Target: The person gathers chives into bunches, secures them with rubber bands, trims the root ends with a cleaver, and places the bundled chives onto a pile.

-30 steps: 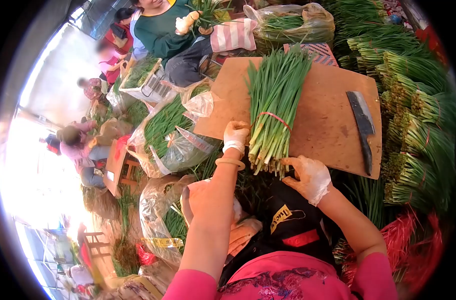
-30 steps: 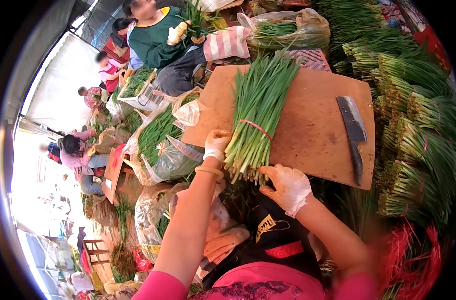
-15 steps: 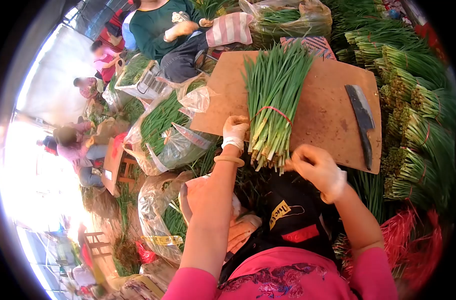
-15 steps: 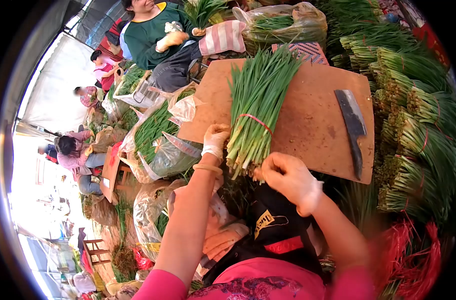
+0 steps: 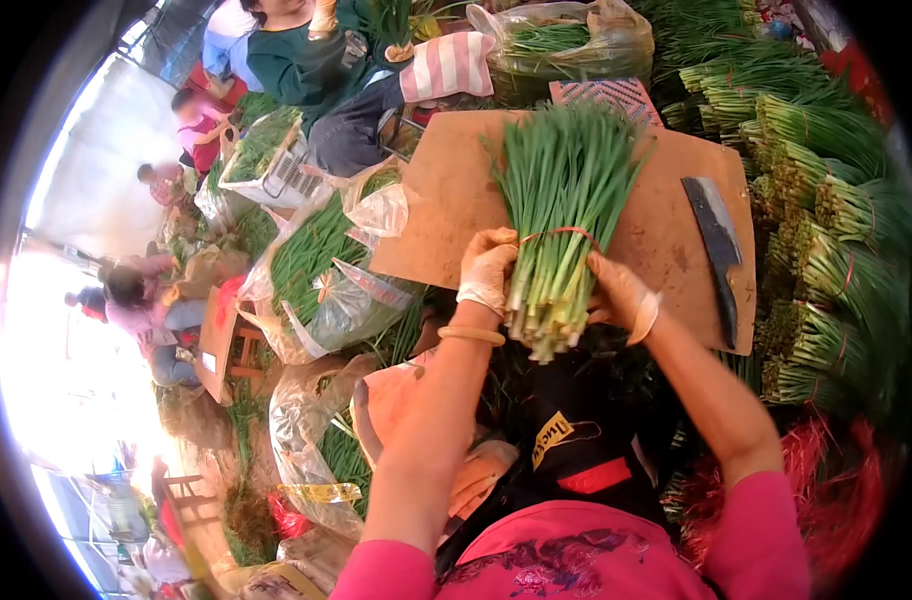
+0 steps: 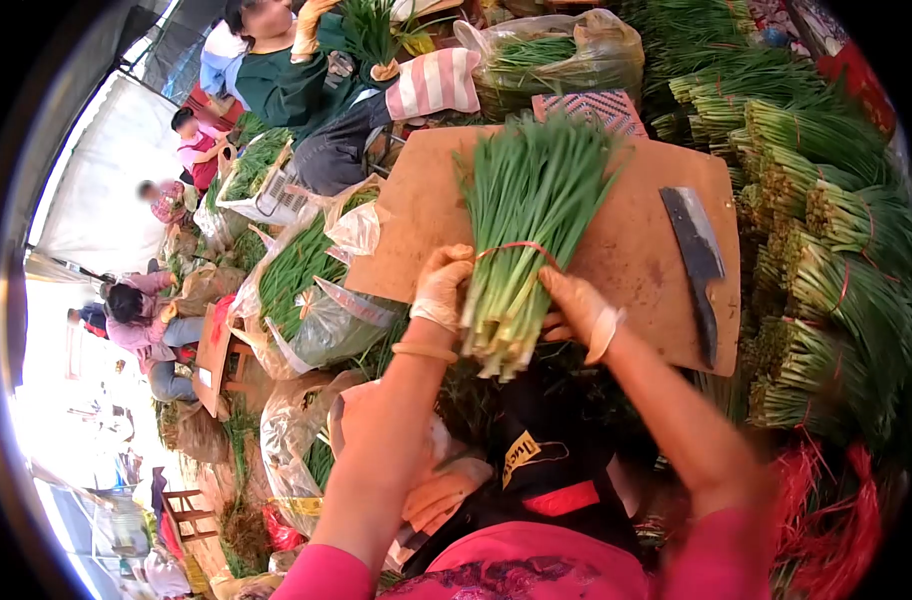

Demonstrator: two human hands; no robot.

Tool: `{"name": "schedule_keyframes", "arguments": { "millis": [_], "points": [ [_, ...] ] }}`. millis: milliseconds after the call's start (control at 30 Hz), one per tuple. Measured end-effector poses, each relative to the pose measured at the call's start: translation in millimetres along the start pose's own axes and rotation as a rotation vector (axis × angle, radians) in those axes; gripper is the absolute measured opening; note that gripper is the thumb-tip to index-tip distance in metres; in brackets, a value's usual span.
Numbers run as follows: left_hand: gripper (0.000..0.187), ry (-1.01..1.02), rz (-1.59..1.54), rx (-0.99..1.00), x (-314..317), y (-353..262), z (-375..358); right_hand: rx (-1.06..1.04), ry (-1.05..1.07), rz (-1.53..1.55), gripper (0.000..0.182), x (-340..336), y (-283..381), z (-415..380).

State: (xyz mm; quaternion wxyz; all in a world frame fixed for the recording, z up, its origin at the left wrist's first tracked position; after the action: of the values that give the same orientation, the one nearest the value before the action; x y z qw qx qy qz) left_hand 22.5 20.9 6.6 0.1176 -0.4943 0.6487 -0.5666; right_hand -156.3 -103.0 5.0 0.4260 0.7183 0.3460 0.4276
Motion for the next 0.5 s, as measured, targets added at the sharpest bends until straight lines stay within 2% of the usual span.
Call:
{"name": "schedule_keyframes", "arguments": {
  "millis": [67, 100, 133, 200, 233, 267, 333, 400, 500],
  "points": [
    [0.018, 0.147, 0.258, 0.094, 10, -41, 2, -0.135, -0.070, 0.205, 0.087, 26, -17, -4],
    [0.017, 0.191, 0.464, 0.193, 22, -66, -6, -0.146, -0.038, 0.232, 0.082, 37, -18, -7],
    [0.016, 0.235, 0.670, 0.283, 35, -88, -16, -0.043, -0.086, 0.167, 0.069, 56, 3, -15],
    [0.011, 0.119, 1.196, 0.448, 37, -107, -24, 0.195, 0.108, -0.061, 0.054, 60, 4, -10],
    [0.010, 0.088, 1.434, 0.549, 29, -111, -20, 0.096, 0.166, -0.205, 0.039, 61, -7, -13],
    [0.009, 0.051, 1.664, 0.672, 24, -116, -11, -0.109, 0.209, -0.345, 0.033, 59, -12, -19],
    [0.013, 0.060, 1.354, 0.562, 6, -119, 4, -0.055, 0.089, -0.477, 0.028, 64, 23, -36],
    [0.012, -0.026, 1.270, 0.528, 1, -126, 10, -0.112, 0.061, -0.571, 0.028, 57, 46, -45],
    [0.013, -0.009, 1.132, 0.454, -22, -120, 25, -0.107, 0.038, -0.720, 0.026, 38, 59, -40]
  ]
}}
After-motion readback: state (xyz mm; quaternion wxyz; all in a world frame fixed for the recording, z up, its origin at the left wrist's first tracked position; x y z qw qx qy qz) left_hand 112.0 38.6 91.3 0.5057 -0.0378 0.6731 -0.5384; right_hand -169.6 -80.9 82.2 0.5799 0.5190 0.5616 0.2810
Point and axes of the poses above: each hand's wrist, its own z-axis towards the middle knuckle, its own x-axis out of the palm, y = z × x, the point moved 1 cm from there along z, towards the middle knuckle, and after that the axes turned 9 degrees about -x, right-handed, at the moved point
